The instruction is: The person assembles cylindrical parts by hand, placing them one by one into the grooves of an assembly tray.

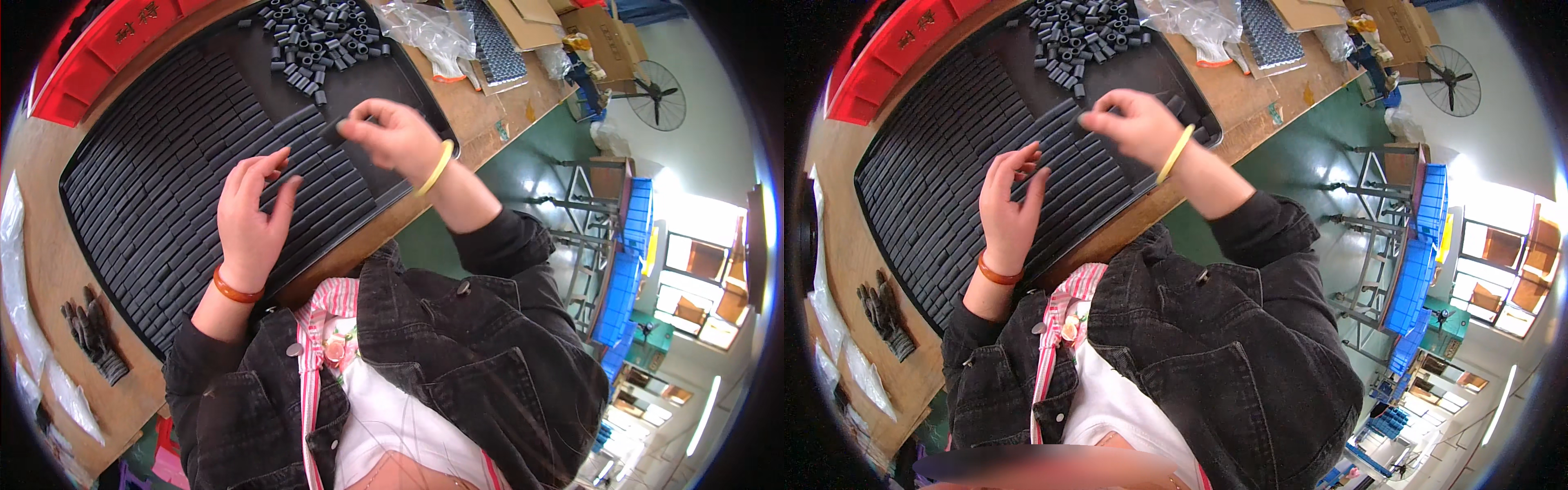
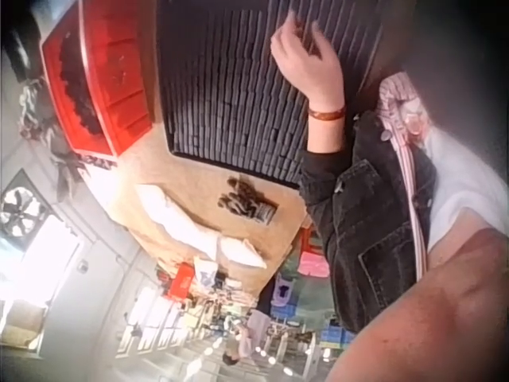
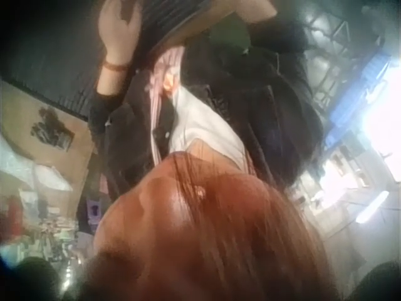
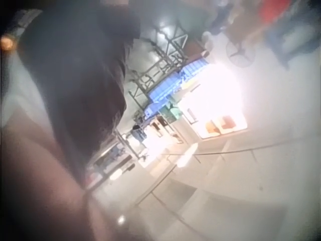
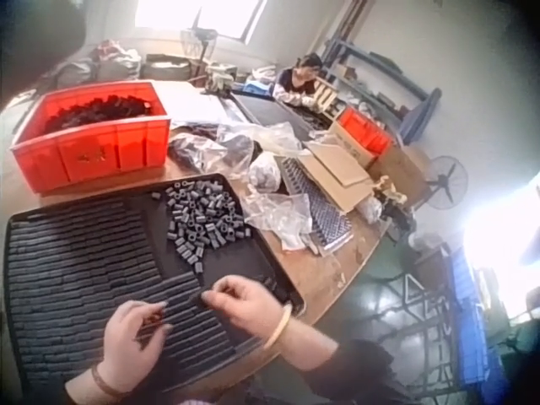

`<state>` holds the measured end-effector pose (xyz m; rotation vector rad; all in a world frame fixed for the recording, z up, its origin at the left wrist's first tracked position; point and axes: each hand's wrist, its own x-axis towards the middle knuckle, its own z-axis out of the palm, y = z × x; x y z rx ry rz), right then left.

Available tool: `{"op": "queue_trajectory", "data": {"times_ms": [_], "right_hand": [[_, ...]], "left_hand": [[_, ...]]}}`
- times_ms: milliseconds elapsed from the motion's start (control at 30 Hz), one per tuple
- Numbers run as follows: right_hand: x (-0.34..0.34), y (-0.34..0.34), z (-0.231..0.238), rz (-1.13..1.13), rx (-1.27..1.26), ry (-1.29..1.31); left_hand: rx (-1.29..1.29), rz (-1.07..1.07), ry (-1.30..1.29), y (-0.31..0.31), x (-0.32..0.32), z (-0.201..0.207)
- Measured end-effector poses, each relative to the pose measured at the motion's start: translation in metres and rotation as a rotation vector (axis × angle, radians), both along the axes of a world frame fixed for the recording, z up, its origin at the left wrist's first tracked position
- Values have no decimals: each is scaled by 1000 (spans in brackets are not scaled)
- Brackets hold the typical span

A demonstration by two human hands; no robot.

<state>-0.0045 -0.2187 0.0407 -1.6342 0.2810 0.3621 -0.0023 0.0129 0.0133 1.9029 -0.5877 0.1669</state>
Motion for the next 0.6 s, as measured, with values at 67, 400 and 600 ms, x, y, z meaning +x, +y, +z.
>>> {"op": "queue_trajectory", "data": {"times_ms": [67,400,600], "right_hand": [[-7,39,1,13,63,-87],[-2,51,-3,59,368,55],[1,41,2,128,148,-34]], "left_hand": [[28,30,-33,3,-2,5],[29,103,0,7,-1,5],[-145,22,235,10,3,-7]]}}
